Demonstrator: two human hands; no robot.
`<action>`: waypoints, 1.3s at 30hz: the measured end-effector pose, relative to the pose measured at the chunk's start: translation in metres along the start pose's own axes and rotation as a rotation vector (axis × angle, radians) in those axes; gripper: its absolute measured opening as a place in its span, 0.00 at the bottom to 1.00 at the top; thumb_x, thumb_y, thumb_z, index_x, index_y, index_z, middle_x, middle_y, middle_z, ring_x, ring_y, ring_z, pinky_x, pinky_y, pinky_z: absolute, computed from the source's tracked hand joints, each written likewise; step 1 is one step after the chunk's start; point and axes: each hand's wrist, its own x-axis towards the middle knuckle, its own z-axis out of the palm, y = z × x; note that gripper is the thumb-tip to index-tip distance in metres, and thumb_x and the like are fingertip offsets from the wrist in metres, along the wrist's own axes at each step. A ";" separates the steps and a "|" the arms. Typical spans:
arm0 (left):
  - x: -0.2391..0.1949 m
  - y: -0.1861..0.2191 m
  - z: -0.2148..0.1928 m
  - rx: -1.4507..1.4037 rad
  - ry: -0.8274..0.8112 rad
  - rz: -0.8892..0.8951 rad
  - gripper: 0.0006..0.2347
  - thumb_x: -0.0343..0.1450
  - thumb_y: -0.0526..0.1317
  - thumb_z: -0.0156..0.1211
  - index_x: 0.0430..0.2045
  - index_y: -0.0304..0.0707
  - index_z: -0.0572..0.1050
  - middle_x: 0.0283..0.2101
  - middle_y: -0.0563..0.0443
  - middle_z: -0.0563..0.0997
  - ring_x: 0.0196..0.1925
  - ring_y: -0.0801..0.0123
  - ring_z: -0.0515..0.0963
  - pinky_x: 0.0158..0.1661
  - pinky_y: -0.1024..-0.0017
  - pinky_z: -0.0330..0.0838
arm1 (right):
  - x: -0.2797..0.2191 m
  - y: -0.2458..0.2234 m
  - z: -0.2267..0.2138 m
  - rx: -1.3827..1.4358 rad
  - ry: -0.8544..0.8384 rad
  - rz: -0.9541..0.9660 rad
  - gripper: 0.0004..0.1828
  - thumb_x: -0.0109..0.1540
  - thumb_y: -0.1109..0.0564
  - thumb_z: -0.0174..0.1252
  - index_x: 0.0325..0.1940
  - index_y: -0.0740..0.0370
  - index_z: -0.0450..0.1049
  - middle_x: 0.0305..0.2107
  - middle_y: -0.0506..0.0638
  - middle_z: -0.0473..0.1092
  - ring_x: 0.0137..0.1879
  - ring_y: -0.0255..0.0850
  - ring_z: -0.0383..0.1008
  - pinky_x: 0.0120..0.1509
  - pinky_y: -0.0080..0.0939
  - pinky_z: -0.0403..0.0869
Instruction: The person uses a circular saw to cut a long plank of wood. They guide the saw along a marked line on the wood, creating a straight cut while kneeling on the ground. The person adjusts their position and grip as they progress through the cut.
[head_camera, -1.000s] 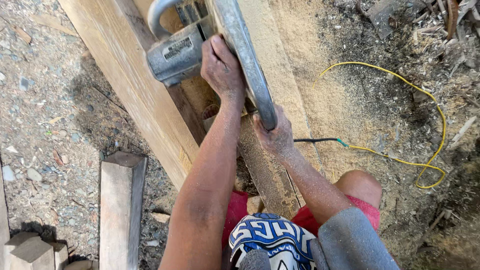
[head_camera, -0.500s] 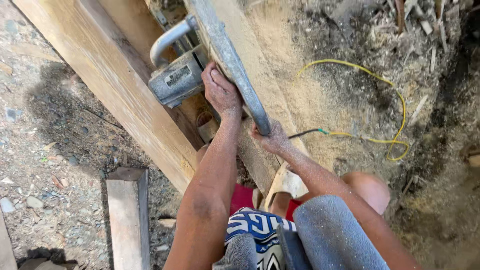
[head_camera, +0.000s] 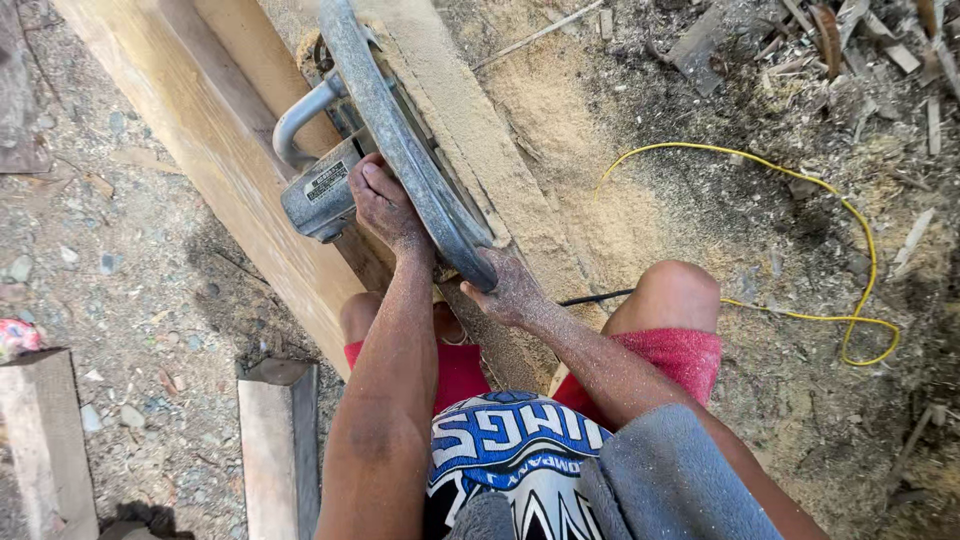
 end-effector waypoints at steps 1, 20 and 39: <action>0.004 0.000 0.000 0.004 0.000 0.010 0.17 0.80 0.46 0.39 0.40 0.35 0.78 0.40 0.42 0.83 0.41 0.54 0.84 0.46 0.60 0.76 | 0.003 -0.001 0.001 0.064 -0.037 0.067 0.34 0.59 0.51 0.71 0.61 0.74 0.68 0.51 0.71 0.71 0.60 0.64 0.73 0.61 0.60 0.72; 0.031 -0.028 0.007 0.086 -0.009 0.017 0.21 0.81 0.51 0.37 0.31 0.36 0.77 0.33 0.44 0.82 0.34 0.58 0.82 0.40 0.61 0.76 | 0.025 -0.002 0.001 0.337 -0.128 0.072 0.31 0.59 0.54 0.66 0.62 0.69 0.67 0.52 0.64 0.70 0.57 0.55 0.78 0.57 0.49 0.81; 0.045 -0.031 0.006 0.119 0.025 0.031 0.21 0.81 0.48 0.38 0.29 0.35 0.76 0.28 0.45 0.82 0.29 0.56 0.82 0.36 0.60 0.74 | 0.029 0.004 0.014 0.280 -0.145 0.093 0.32 0.60 0.54 0.68 0.65 0.68 0.67 0.53 0.64 0.71 0.58 0.54 0.77 0.59 0.48 0.79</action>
